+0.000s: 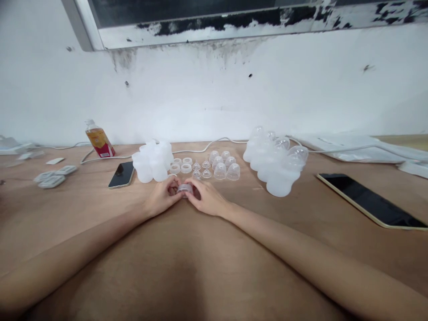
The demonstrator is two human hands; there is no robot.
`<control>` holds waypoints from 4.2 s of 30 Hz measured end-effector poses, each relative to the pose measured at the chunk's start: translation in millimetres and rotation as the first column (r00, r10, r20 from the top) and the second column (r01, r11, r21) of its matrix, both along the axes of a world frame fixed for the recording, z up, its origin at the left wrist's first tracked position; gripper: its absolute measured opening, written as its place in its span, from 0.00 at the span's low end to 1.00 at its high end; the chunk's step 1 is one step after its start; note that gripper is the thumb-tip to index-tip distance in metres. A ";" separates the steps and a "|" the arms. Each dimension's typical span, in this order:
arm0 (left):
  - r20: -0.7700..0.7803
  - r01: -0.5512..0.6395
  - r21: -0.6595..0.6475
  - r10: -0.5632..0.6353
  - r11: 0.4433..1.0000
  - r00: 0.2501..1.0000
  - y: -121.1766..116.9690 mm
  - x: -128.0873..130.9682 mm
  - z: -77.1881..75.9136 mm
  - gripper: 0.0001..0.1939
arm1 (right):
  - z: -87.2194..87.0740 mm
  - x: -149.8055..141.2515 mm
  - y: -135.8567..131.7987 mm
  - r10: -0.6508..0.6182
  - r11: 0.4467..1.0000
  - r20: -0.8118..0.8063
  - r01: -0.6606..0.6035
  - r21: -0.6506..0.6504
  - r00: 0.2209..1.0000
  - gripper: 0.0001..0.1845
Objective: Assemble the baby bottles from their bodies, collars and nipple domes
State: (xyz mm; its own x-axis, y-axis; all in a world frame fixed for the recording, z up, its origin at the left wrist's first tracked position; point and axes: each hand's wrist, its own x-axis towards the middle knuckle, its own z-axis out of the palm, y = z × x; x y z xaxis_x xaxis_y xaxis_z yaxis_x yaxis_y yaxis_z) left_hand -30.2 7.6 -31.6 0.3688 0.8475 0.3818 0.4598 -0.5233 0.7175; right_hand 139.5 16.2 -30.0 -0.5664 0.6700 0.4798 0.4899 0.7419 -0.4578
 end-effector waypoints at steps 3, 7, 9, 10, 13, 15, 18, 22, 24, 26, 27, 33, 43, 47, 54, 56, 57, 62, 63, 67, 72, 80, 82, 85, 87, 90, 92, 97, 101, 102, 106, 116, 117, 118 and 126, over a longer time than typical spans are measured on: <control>0.022 -0.026 -0.014 0.026 1.000 0.999 2.5 -1.0 -2.2 0.08 | -1.4 0.7 1.0 0.018 1.000 -0.020 -0.018 0.005 1.000 0.13; 0.054 0.018 -0.041 -0.016 0.999 0.998 3.0 -0.6 -1.9 0.10 | -2.8 -0.2 2.4 -0.023 1.000 -0.062 0.022 -0.006 0.998 0.13; 0.060 0.033 -0.034 -0.031 0.999 0.998 2.1 0.0 -0.9 0.10 | -2.4 -0.8 2.0 -0.032 0.999 -0.076 0.032 -0.013 0.997 0.14; 0.053 0.026 -0.020 -0.025 0.999 0.998 1.5 0.3 -0.4 0.09 | -2.2 -1.1 1.7 -0.032 0.999 -0.080 0.031 -0.015 0.996 0.14; 0.020 0.000 0.029 0.000 1.000 1.000 0.4 1.4 0.5 0.07 | -1.8 -2.0 0.8 -0.034 0.999 -0.080 0.033 -0.015 0.996 0.13; -0.003 -0.005 0.043 0.005 0.999 1.000 0.2 2.4 0.9 0.06 | -2.2 -2.5 0.9 -0.041 0.999 -0.075 0.040 -0.011 0.996 0.13; -0.037 -0.011 0.059 0.013 0.998 0.999 0.8 3.3 0.8 0.05 | -3.0 -2.8 1.9 -0.044 0.999 -0.061 0.044 -0.008 0.997 0.14; -0.049 -0.024 0.061 0.027 0.998 0.998 2.9 2.2 -1.4 0.05 | -3.1 -2.1 2.6 -0.029 1.000 -0.054 0.028 -0.008 0.998 0.15; -0.048 -0.019 0.056 0.022 0.998 0.999 4.1 1.2 -2.6 0.05 | -2.9 -1.4 2.1 -0.017 1.000 -0.062 0.016 -0.021 0.998 0.15; -0.046 -0.002 0.062 0.005 0.998 0.999 5.1 0.5 -3.4 0.05 | -2.8 -0.7 1.2 -0.014 0.999 -0.069 0.011 -0.033 0.997 0.15; -0.042 0.006 0.068 -0.003 0.998 0.999 5.5 0.3 -3.5 0.05 | -3.0 -0.5 0.7 -0.017 0.999 -0.072 0.014 -0.035 0.997 0.15; -0.053 0.014 0.075 -0.010 0.997 0.999 5.7 0.4 -3.6 0.05 | -5.7 -0.6 0.8 -0.032 0.999 -0.062 0.032 0.000 0.998 0.15; -0.059 -0.016 0.096 0.022 0.995 0.998 3.9 4.6 -1.5 0.04 | -6.2 -2.6 -0.7 -0.071 0.992 -0.072 0.077 0.096 0.995 0.15; -0.047 -0.071 0.084 0.075 0.994 0.996 4.4 5.1 -2.2 0.05 | -5.7 -3.7 0.9 -0.067 0.993 -0.056 0.072 0.094 0.996 0.15; 0.014 -0.068 0.007 0.068 0.998 0.998 3.1 4.2 0.6 0.06 | -4.5 -5.0 2.6 -0.132 0.991 -0.100 0.133 0.002 0.986 0.10; 0.009 -0.057 0.028 0.057 0.998 0.998 3.5 4.4 0.7 0.06 | -4.6 -5.2 3.3 -0.143 0.990 -0.129 0.141 -0.023 0.981 0.09; -0.001 -0.057 0.040 0.057 0.998 0.998 3.9 4.5 0.4 0.06 | -4.7 -5.3 3.8 -0.145 0.989 -0.141 0.141 -0.033 0.979 0.09; -0.052 -0.088 0.067 0.091 0.994 0.994 5.6 5.4 -1.0 0.06 | -5.5 -6.6 5.3 -0.158 0.986 -0.160 0.145 -0.086 0.974 0.09; -0.055 -0.095 0.070 0.099 0.993 0.994 5.6 5.7 -0.7 0.06 | -5.6 -7.0 5.2 -0.161 0.985 -0.158 0.148 -0.095 0.974 0.09; -0.069 -0.109 0.063 0.113 0.992 0.991 5.1 7.6 1.9 0.06 | -5.5 -10.0 4.2 -0.187 0.980 -0.164 0.171 -0.103 0.969 0.08; -0.073 -0.127 0.053 0.131 0.990 0.989 5.7 8.9 3.7 0.06 | -2.6 -11.5 4.2 -0.216 0.974 -0.167 0.200 -0.109 0.962 0.06; 0.016 -0.084 0.089 0.083 0.992 0.996 1.4 6.0 3.4 0.04 | -2.2 -7.2 2.9 -0.136 0.987 -0.205 0.114 -0.116 0.969 0.08; 0.005 -0.079 0.102 0.079 0.992 0.997 0.2 5.8 3.5 0.04 | -2.7 -7.2 1.8 -0.137 0.987 -0.193 0.118 -0.108 0.971 0.08; -0.045 -0.098 0.123 0.104 0.988 0.994 -0.5 5.8 4.0 0.04 | -3.1 -7.7 0.5 -0.141 0.988 -0.180 0.128 -0.085 0.973 0.06; -0.085 -0.113 0.134 0.125 0.984 0.989 -0.5 6.0 4.8 0.04 | -3.2 -8.1 0.0 -0.143 0.988 -0.171 0.131 -0.081 0.975 0.05; -0.141 -0.133 0.147 0.154 0.980 0.978 -0.2 6.3 6.1 0.04 | -3.0 -8.2 0.0 -0.146 0.987 -0.157 0.133 -0.094 0.977 0.05; -0.162 -0.145 0.141 0.167 0.979 0.973 0.1 6.0 6.0 0.04 | -2.5 -8.2 0.4 -0.143 0.985 -0.147 0.127 -0.113 0.979 0.05; -0.216 -0.167 0.151 0.197 0.974 0.956 -0.8 5.1 1.2 0.07 | -2.5 -7.9 3.2 -0.114 0.984 -0.125 0.095 -0.148 0.986 0.13; -0.352 -0.182 0.225 0.254 0.957 0.901 -5.8 4.8 12.1 0.09 | -5.2 -6.2 7.2 -0.094 0.982 -0.145 0.068 -0.174 0.985 0.14; -0.368 -0.188 0.258 0.276 0.948 0.888 -6.9 3.6 19.6 0.11 | -5.9 -5.6 8.3 -0.092 0.979 -0.168 0.058 -0.197 0.982 0.15; -0.320 -0.276 0.453 0.444 0.848 0.837 -1.9 -13.1 58.5 0.16 | -6.9 -4.4 10.7 -0.118 0.947 -0.254 0.032 -0.319 0.960 0.16; -0.639 -0.038 0.650 0.572 0.759 0.514 35.6 -60.3 63.1 0.24 | -4.6 -5.5 10.6 -0.109 0.890 -0.334 -0.058 -0.453 0.936 0.18; -0.644 -0.038 0.644 0.568 0.764 0.513 33.7 -59.7 65.5 0.24 | -5.1 -5.3 10.7 -0.111 0.888 -0.339 -0.060 -0.455 0.934 0.18; -0.651 -0.040 0.630 0.556 0.776 0.517 30.5 -58.7 69.6 0.26 | -5.4 -5.0 10.6 -0.114 0.887 -0.349 -0.063 -0.458 0.930 0.19; -0.542 -0.047 0.330 0.231 0.943 0.808 -10.4 -40.6 104.9 0.30 | -4.4 -2.8 15.0 -0.268 0.789 -0.605 -0.190 -0.584 0.750 0.21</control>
State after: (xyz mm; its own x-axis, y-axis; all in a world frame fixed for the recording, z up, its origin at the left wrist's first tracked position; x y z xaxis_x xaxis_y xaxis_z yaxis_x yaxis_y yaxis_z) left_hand -70.8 -2.8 73.4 0.4821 0.7920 0.3746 0.8177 -0.5603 0.1321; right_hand 136.7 31.2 -34.4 -0.2473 0.9456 0.2114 -0.0638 0.2017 -0.9774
